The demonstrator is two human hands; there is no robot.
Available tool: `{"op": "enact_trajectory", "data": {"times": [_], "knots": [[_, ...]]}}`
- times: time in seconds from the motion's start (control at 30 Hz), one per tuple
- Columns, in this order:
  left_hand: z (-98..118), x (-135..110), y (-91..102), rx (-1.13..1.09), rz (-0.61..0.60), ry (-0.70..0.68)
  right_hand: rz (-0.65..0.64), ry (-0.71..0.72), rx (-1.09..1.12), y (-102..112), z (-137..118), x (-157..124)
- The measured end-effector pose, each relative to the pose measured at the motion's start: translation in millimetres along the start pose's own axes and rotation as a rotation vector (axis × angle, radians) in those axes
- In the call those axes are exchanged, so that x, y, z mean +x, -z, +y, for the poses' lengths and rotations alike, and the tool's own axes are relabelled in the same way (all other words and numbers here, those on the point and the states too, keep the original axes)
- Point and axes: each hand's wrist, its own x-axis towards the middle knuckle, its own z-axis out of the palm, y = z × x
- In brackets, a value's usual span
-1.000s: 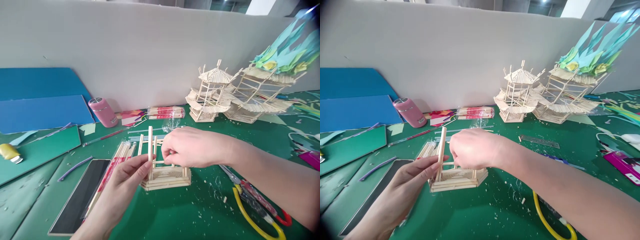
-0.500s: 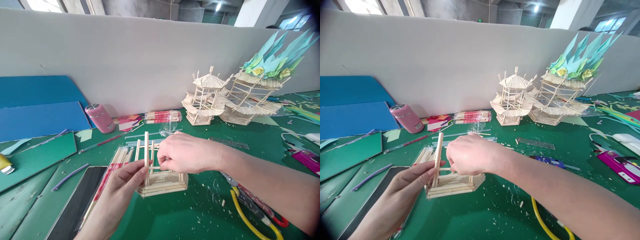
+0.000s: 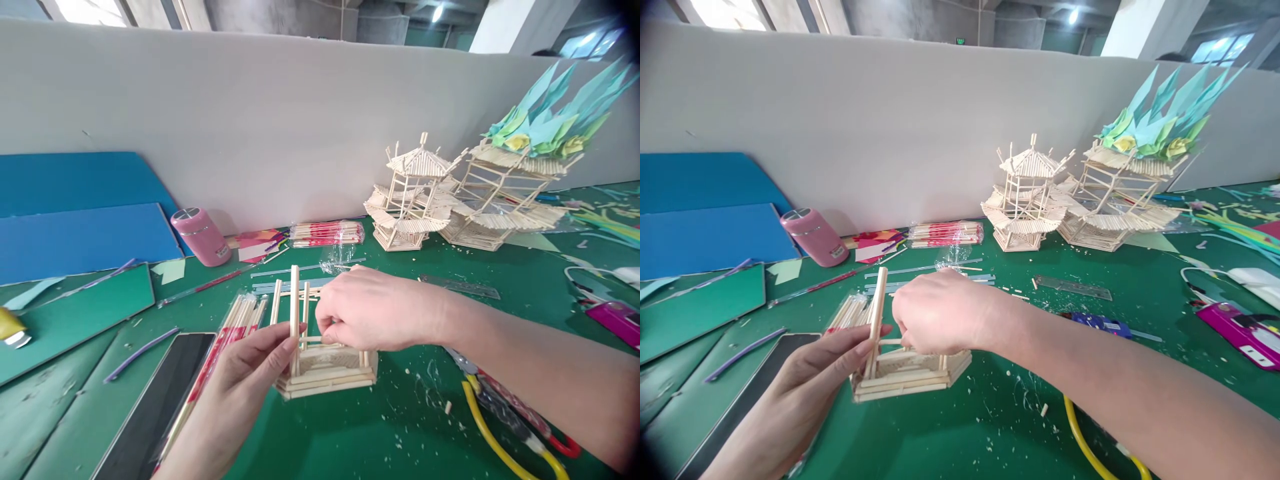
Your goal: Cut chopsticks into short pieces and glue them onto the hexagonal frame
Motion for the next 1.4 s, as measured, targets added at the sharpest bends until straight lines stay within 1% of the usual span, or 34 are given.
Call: {"op": "enact_trajectory", "data": {"times": [0.2, 0.37, 0.53, 0.97, 1.2, 1.4], "knots": [[1.0, -2.7, -1.9, 0.027, 0.020, -0.031, -0.008, -0.013, 0.000, 1.1, -1.1, -1.0], [-0.1, -4.9, -2.7, 0.036, 0.036, -0.028, -0.026, -0.017, 0.009, 3.0, -3.1, -2.1], [-4.2, -6.8, 0.9, 0.069, -0.007, -0.042, -0.033, -0.023, -0.004, 3.8, -5.0, -1.7], [-7.0, -6.5, 1.3, 0.137, 0.015, -0.046, -0.067, -0.031, -0.028, 3.7, -8.1, -4.3], [-2.1, -8.5, -4.9, 0.097, 0.032, -0.050, -0.067, -0.046, -0.015, 2.7, -8.2, -3.4], [0.0, -8.9, -6.3, 0.076, 0.031, -0.033, -0.022, -0.041, 0.006, 1.7, -8.4, -6.8]]}}
